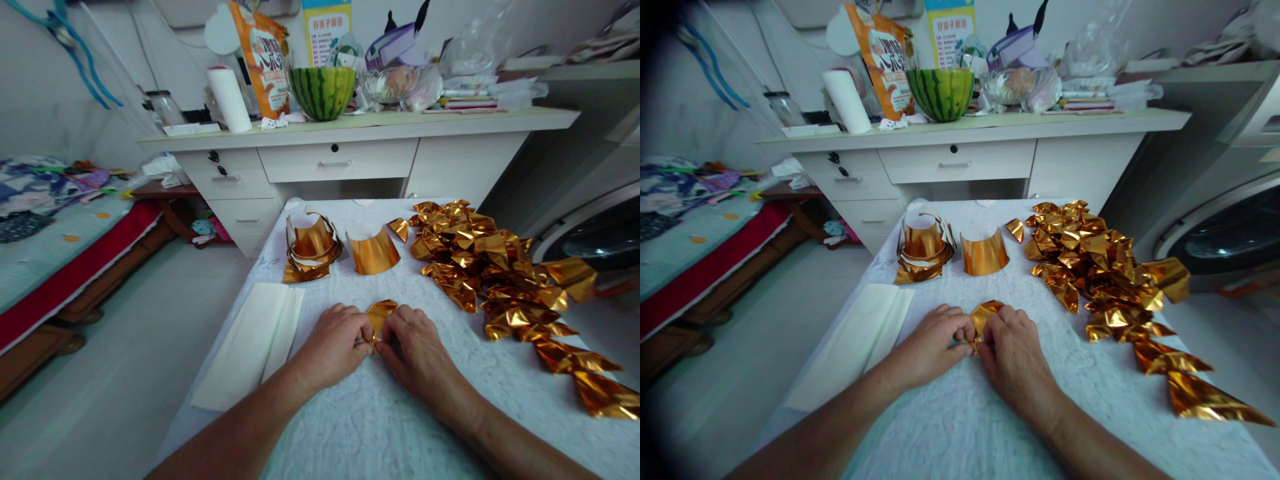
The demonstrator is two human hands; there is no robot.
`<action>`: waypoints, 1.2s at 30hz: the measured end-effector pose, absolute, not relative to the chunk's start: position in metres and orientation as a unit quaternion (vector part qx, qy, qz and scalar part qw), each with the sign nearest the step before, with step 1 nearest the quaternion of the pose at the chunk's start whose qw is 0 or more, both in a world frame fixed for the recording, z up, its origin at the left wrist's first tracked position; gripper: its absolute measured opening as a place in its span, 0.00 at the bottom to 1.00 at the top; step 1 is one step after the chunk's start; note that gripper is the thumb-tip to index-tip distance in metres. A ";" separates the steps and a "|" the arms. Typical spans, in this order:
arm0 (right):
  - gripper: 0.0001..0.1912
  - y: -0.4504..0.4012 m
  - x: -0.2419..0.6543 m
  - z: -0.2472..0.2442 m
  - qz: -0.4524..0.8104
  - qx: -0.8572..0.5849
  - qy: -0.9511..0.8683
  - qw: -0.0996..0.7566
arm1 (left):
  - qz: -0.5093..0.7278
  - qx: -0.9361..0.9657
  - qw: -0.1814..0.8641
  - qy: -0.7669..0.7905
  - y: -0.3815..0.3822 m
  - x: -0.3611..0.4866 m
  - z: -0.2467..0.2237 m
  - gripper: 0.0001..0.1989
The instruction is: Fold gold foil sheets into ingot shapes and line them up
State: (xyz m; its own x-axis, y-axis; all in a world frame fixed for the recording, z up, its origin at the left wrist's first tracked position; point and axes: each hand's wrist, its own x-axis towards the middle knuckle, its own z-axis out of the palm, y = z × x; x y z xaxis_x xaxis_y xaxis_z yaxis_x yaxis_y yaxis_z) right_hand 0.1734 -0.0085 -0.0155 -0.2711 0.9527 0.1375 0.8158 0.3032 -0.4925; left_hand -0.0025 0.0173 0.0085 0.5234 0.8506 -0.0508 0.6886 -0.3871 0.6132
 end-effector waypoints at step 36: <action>0.08 0.012 0.211 -0.007 0.155 -0.548 -0.763 0.304 | 0.126 0.833 0.291 0.453 0.015 -0.006 0.010 0.08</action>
